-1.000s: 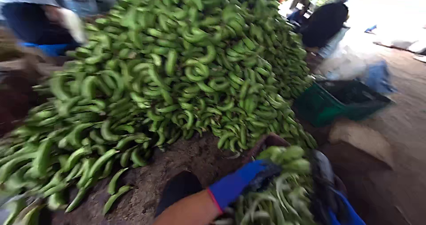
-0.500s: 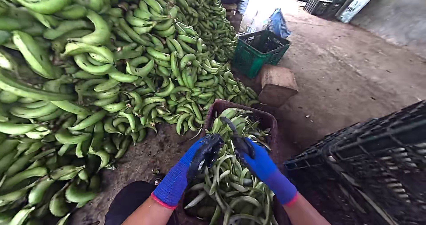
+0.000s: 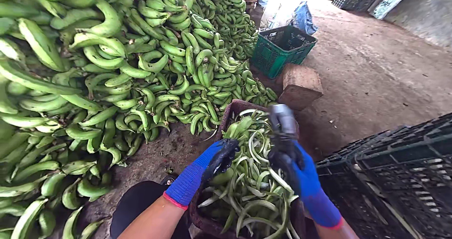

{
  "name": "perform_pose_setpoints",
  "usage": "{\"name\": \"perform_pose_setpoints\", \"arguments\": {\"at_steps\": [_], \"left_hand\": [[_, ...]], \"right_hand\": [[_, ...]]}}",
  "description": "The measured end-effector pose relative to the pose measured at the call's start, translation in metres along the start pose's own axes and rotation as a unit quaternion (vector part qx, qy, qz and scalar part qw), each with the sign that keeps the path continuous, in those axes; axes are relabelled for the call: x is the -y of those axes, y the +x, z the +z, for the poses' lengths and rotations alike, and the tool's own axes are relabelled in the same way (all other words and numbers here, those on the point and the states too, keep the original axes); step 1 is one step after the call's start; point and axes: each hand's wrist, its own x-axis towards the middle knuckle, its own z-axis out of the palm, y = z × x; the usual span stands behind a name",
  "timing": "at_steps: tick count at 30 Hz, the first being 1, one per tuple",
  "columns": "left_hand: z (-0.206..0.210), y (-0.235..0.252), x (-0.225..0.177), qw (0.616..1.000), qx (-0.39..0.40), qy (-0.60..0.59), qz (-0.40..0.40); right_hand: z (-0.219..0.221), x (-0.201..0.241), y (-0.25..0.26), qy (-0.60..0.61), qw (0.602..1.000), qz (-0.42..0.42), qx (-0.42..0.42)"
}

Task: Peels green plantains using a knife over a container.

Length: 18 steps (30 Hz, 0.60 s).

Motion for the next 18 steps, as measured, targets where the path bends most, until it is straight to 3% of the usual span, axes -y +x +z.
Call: {"name": "perform_pose_setpoints", "arguments": {"at_steps": [1,2,4,5,7,9,10,11,12,13,14,15,18], "left_hand": [[0.002,-0.001,-0.002,1.000,-0.002,0.019,-0.006],[0.003,-0.002,-0.002,0.999,0.003,0.038,-0.007],[0.002,-0.005,-0.001,0.997,0.014,0.078,-0.008],[0.001,-0.005,-0.002,0.994,0.010,0.106,-0.007],[-0.001,-0.004,-0.003,0.979,-0.012,0.204,-0.002],[-0.002,-0.005,-0.008,0.926,-0.019,0.378,0.007],[0.000,-0.006,-0.010,0.893,-0.011,0.450,0.009],[0.002,-0.005,-0.008,0.861,0.001,0.509,0.004],[0.004,-0.004,-0.004,0.829,0.012,0.560,-0.002],[0.006,-0.003,0.002,0.795,0.021,0.607,-0.007],[0.007,-0.001,0.005,0.768,0.027,0.640,-0.013],[0.007,0.000,0.004,0.756,0.031,0.653,-0.017],[0.001,-0.002,-0.004,0.789,0.012,0.614,-0.004]], "right_hand": [[-0.001,-0.002,0.000,-0.005,1.000,-0.019,0.010],[-0.004,-0.001,0.002,-0.050,0.997,0.014,0.062],[-0.005,0.005,0.016,-0.110,0.953,0.176,0.221],[-0.005,0.004,0.020,-0.105,0.945,0.203,0.236],[-0.014,0.003,0.015,-0.035,0.974,0.162,0.156],[-0.015,-0.005,0.010,0.048,0.995,0.072,0.054],[-0.015,-0.007,0.009,0.047,0.996,0.050,0.053],[-0.018,-0.006,0.011,-0.002,0.991,0.080,0.107],[-0.021,-0.001,0.017,-0.075,0.959,0.168,0.217],[-0.018,0.000,0.025,-0.123,0.901,0.261,0.324],[-0.015,-0.001,0.032,-0.136,0.863,0.314,0.372],[-0.019,0.001,0.036,-0.132,0.860,0.325,0.370],[-0.036,0.003,0.024,0.019,0.951,0.231,0.205]]}}
